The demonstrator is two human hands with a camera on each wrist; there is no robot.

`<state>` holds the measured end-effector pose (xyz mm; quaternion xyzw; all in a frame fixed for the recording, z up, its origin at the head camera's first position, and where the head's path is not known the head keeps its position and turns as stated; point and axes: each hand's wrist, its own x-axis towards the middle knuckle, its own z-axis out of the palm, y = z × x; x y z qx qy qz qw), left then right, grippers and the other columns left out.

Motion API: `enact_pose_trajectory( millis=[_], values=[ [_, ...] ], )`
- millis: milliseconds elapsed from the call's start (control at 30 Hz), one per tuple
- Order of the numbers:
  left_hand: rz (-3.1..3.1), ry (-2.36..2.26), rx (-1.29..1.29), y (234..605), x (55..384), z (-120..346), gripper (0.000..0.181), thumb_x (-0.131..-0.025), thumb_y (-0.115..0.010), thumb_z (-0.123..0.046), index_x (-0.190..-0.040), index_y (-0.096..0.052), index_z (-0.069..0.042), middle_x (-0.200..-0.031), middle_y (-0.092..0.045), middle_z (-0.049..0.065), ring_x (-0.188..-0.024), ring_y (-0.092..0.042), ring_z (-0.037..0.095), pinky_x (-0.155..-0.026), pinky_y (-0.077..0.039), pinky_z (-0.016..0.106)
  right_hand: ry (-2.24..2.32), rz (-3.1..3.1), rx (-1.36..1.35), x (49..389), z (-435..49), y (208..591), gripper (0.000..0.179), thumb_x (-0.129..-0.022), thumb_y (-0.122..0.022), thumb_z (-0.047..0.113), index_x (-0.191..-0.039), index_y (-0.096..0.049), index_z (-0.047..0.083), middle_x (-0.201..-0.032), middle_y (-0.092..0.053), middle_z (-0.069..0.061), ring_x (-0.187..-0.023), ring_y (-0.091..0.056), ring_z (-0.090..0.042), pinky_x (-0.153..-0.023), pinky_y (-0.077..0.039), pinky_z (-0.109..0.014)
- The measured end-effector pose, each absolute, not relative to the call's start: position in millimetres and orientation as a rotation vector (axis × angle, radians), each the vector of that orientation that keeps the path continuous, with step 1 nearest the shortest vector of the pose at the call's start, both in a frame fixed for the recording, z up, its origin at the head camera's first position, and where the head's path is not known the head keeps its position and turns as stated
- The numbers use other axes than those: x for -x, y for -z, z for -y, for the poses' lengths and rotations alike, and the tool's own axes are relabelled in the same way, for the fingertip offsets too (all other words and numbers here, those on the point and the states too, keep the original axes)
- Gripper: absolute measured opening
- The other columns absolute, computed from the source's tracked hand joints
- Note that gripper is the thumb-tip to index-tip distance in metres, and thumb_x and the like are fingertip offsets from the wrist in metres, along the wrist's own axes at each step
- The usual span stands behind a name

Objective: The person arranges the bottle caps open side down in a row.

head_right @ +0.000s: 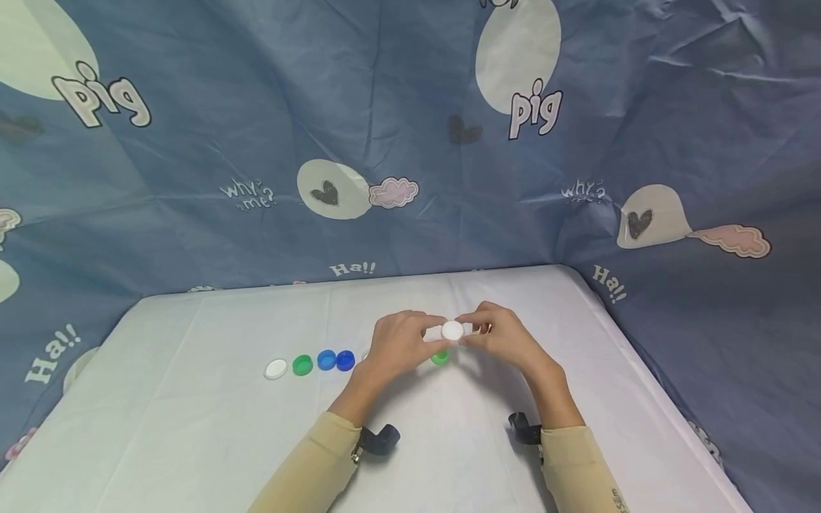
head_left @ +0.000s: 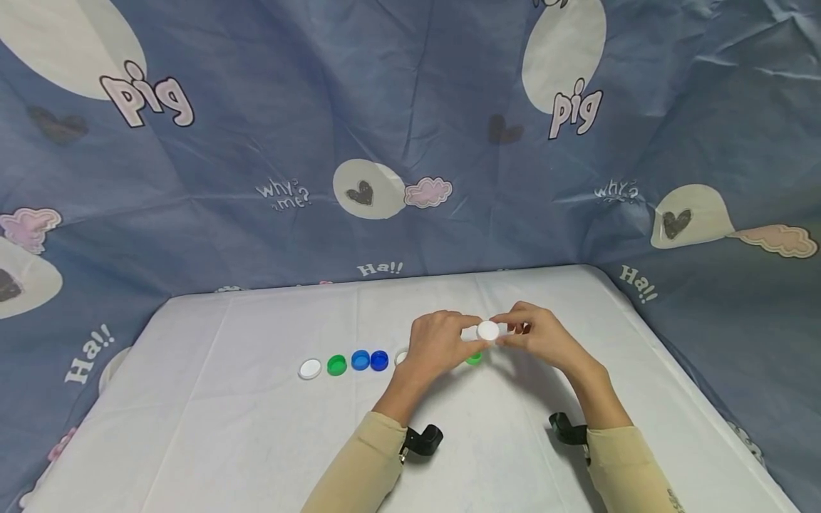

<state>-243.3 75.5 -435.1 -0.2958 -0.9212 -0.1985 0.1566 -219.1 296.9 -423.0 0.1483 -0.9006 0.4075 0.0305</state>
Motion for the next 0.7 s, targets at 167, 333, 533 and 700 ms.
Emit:
enact_pose_trajectory(
  millis=[167,333,533,700],
  values=[
    [2.656,0.574,0.851,438,244,-76,0.04,-0.08,-0.07,-0.064,-0.115,-0.073,-0.043,-0.091,-0.076,-0.013,-0.07,-0.064,0.007,-0.055,-0.042,0.024,-1.239,2.788,-0.443,219,-295,423,0.033,-0.08,-0.082,0.015,-0.112,-0.076,0.014,-0.083,-0.058,-0.003,-0.073,-0.052,-0.015,-0.062,-0.044,-0.024],
    [2.679,0.59,0.824,440,244,-79,0.039,-0.08,-0.072,-0.062,-0.114,-0.073,-0.043,-0.092,-0.077,-0.011,-0.072,-0.065,0.008,-0.055,-0.042,0.025,-1.197,2.814,-0.421,219,-295,425,0.033,-0.08,-0.081,0.013,-0.113,-0.076,0.014,-0.082,-0.056,-0.001,-0.073,-0.051,-0.015,-0.061,-0.044,-0.024],
    [2.746,0.586,0.784,442,242,-85,0.036,-0.08,-0.074,-0.06,-0.112,-0.074,-0.043,-0.093,-0.077,-0.011,-0.072,-0.064,0.009,-0.055,-0.041,0.026,-1.171,2.865,-0.391,219,-296,427,0.034,-0.081,-0.079,0.011,-0.114,-0.075,0.011,-0.079,-0.052,-0.001,-0.073,-0.049,-0.016,-0.06,-0.042,-0.025],
    [2.788,0.54,0.776,446,242,-91,0.036,-0.08,-0.074,-0.059,-0.111,-0.076,-0.04,-0.1,-0.077,-0.012,-0.077,-0.068,0.011,-0.056,-0.043,0.028,-1.142,2.946,-0.357,220,-296,430,0.034,-0.083,-0.077,0.013,-0.117,-0.074,0.009,-0.08,-0.05,-0.002,-0.07,-0.046,-0.016,-0.06,-0.041,-0.026]
  ],
)
